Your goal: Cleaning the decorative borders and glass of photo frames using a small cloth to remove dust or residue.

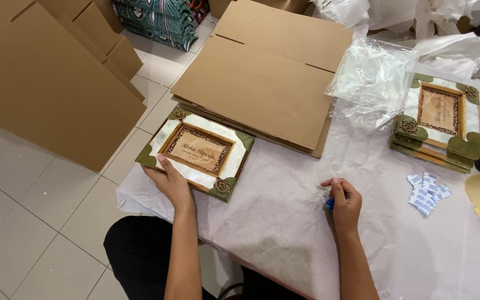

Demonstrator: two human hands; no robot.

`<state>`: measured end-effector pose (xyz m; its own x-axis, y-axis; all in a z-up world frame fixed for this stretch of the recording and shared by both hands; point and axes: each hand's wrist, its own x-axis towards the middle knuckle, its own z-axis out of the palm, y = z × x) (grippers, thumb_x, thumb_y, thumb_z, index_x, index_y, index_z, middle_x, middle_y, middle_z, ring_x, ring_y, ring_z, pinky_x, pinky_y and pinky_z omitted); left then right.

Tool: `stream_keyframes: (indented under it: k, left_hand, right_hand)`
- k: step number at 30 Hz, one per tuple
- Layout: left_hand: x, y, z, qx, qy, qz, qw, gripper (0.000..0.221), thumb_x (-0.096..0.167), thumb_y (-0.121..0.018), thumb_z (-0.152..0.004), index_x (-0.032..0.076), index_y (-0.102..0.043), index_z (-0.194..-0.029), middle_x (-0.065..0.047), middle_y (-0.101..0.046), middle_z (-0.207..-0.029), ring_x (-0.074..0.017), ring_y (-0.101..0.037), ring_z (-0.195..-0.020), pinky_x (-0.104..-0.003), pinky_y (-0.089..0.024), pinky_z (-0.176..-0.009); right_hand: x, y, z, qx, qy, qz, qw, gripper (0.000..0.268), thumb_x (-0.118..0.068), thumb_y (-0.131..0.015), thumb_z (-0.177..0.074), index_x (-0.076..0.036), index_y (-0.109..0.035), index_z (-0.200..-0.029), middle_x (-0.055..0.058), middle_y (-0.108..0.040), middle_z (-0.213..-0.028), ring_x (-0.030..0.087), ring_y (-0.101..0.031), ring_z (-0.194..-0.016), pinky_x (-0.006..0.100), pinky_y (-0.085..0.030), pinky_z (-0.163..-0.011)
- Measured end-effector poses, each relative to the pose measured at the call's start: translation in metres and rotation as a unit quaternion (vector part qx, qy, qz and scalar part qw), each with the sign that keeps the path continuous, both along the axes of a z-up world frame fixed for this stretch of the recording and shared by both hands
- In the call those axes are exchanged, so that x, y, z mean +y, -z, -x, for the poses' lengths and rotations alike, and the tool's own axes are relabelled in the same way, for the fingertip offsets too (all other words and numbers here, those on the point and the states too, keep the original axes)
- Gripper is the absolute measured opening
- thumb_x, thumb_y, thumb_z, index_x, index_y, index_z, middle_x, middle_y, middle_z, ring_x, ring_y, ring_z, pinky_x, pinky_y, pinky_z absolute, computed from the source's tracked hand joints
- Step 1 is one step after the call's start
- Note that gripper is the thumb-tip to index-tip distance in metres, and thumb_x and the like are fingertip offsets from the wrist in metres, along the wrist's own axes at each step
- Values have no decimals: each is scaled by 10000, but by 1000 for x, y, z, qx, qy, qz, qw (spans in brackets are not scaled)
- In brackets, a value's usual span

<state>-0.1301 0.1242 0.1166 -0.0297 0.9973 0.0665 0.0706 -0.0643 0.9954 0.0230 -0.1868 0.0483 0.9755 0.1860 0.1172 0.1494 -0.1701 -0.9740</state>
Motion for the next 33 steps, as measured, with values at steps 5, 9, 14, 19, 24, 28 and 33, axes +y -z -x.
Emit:
stream_keyframes:
  k: [5, 9, 14, 19, 24, 28, 33]
  left_hand:
    - [25, 29, 10, 96, -16, -106, 990, 556, 219, -595, -1084, -99, -335, -1459, -407, -472, -1381, -535, -432, -1339, -598, -342, -1139]
    - [50, 68, 22, 166, -11, -249, 954, 442, -65, -666, -1009, -219, -416, -1340, -478, -482, -1237, -656, -455, -1193, -654, -351, -1050]
    - [23, 54, 8, 132, -50, -168, 976, 248, -1, -585, -1078, -127, -489, -1268, -263, -362, -1175, -463, -468, -1089, -574, -465, -976]
    - [31, 69, 13, 166, -65, -237, 955, 303, -25, -629, -1108, -203, -453, -1279, -204, -271, -1154, -383, -388, -1042, -566, -471, -948]
    - [-9, 39, 9, 212, -123, -354, 903, 624, 453, -416, -1205, 48, -156, -1603, -215, -326, -1356, -405, -403, -1252, -540, -394, -1132]
    - [-153, 41, -53, 127, -6, -430, 894, 581, 310, -365, -1128, -37, -174, -1553, -327, -332, -1533, -505, -353, -1469, -661, -170, -1283]
    - [-244, 77, -104, 70, 241, -541, 803, 520, 119, -675, -958, 37, -512, -1444, -112, -481, -1310, -254, -532, -1152, -364, -490, -950]
  right_hand:
    - [3, 13, -5, -16, 18, 18, 1000, 273, -208, -592, -1019, -91, -779, -857, 61, -472, -571, 160, -453, -637, 301, -428, -664]
    - [8, 6, -4, -22, 26, 27, 999, 237, -225, -656, -975, -136, -807, -815, 121, -655, -648, 211, -577, -660, 347, -505, -716]
    - [6, -13, 0, -16, 3, 37, 999, 287, -235, -596, -965, -91, -739, -761, -6, -732, -790, 124, -673, -814, 279, -495, -800]
    - [6, -23, 2, 9, 9, 25, 1000, 312, -266, -581, -971, -92, -736, -763, -1, -734, -781, 132, -675, -798, 285, -503, -775]
    - [-17, 2, -21, -22, 175, -12, 984, 175, -237, -662, -954, -118, -709, -834, 4, -760, -851, 119, -679, -849, 277, -518, -846]
    - [-55, -14, -38, -5, 339, -67, 938, 151, -265, -681, -930, -168, -764, -1010, -34, -670, -885, 90, -590, -811, 238, -491, -746]
    - [-92, -24, -54, 30, 439, -75, 895, 175, -209, -698, -906, -208, -749, -1074, -58, -592, -874, 62, -551, -757, 231, -476, -734]
